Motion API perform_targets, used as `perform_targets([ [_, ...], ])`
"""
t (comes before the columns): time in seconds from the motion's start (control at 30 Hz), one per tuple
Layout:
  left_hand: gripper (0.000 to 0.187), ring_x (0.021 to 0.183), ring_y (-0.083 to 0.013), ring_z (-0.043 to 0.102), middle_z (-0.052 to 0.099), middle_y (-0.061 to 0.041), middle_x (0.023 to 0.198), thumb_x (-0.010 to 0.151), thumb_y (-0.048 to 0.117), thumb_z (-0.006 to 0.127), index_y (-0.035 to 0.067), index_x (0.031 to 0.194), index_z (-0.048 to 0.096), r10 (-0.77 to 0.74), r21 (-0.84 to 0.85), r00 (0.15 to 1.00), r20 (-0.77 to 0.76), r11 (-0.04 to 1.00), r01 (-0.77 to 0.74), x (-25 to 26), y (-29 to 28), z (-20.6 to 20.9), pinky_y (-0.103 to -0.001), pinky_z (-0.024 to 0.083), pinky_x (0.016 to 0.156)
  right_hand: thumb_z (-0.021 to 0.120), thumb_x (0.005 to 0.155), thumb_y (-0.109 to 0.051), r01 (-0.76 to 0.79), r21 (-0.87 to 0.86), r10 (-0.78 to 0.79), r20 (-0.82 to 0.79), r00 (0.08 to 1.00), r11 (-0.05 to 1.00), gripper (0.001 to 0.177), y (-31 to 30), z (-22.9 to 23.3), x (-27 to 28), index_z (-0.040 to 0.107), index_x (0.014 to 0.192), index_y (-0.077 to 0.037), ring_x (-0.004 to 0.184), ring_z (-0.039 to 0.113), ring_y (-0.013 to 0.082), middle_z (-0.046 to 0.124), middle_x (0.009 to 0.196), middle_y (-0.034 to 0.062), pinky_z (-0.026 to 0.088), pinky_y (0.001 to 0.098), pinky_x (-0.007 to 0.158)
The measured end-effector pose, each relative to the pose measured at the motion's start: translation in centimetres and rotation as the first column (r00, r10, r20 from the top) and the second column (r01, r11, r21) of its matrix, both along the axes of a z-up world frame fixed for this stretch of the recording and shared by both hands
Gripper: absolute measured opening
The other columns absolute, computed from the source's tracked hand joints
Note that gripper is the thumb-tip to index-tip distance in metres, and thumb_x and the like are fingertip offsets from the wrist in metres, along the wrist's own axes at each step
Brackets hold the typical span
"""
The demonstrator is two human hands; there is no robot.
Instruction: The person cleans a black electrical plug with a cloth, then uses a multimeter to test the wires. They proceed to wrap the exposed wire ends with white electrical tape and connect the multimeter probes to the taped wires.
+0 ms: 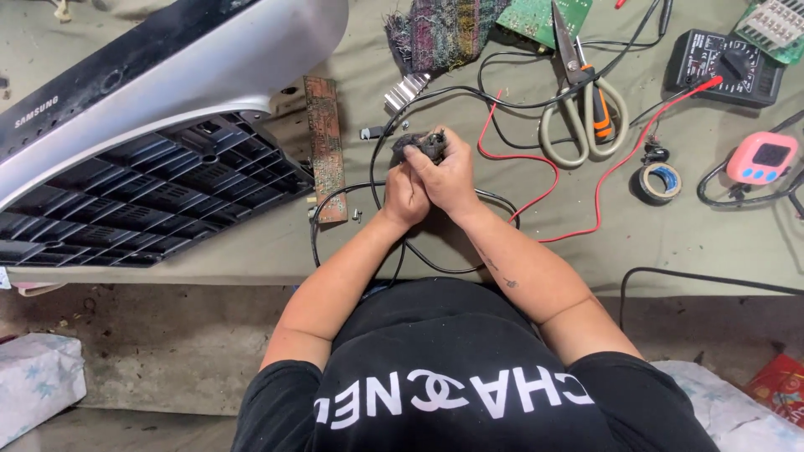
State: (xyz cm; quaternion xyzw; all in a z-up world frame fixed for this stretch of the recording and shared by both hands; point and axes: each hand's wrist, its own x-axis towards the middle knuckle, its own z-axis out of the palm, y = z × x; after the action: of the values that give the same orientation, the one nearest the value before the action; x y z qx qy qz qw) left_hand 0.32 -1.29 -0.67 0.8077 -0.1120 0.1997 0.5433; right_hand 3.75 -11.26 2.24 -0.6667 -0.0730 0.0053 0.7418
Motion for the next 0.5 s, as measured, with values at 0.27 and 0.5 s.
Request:
perform_targets([
  [0.27,0.039,0.072,-0.0580,0.056,0.058,-0.031,0.069,0.102,0.025,0.034,-0.001,0.086,0.058,0.049,0.095,0.999,-0.001,0.994,-0.049,-0.9,1.2,-1.4,-0.064,0.041,0.058,0.077,0.088,-0.015,-0.083,-0.104,0.089,0.054,0.995,0.991,0.019,0.1,2.7,-0.2,0.067,0.103,-0.007,0.080,0.063,0.0163,0.071,0.085,0.0145,0.053,0.0358,0.068],
  [0.5,0.040,0.073,-0.0587,0.057,0.060,-0.032,0.070,0.101,0.021,0.031,-0.002,0.086,0.060,0.041,0.064,0.999,-0.020,0.997,-0.040,-0.8,0.9,0.1,-0.061,0.045,0.057,0.088,0.085,-0.034,-0.052,-0.116,0.054,0.015,0.998,0.992,0.030,-0.3,1.4,0.0,0.072,0.096,-0.010,0.072,0.059,0.0103,0.070,0.074,0.0085,0.051,0.0294,0.059],
])
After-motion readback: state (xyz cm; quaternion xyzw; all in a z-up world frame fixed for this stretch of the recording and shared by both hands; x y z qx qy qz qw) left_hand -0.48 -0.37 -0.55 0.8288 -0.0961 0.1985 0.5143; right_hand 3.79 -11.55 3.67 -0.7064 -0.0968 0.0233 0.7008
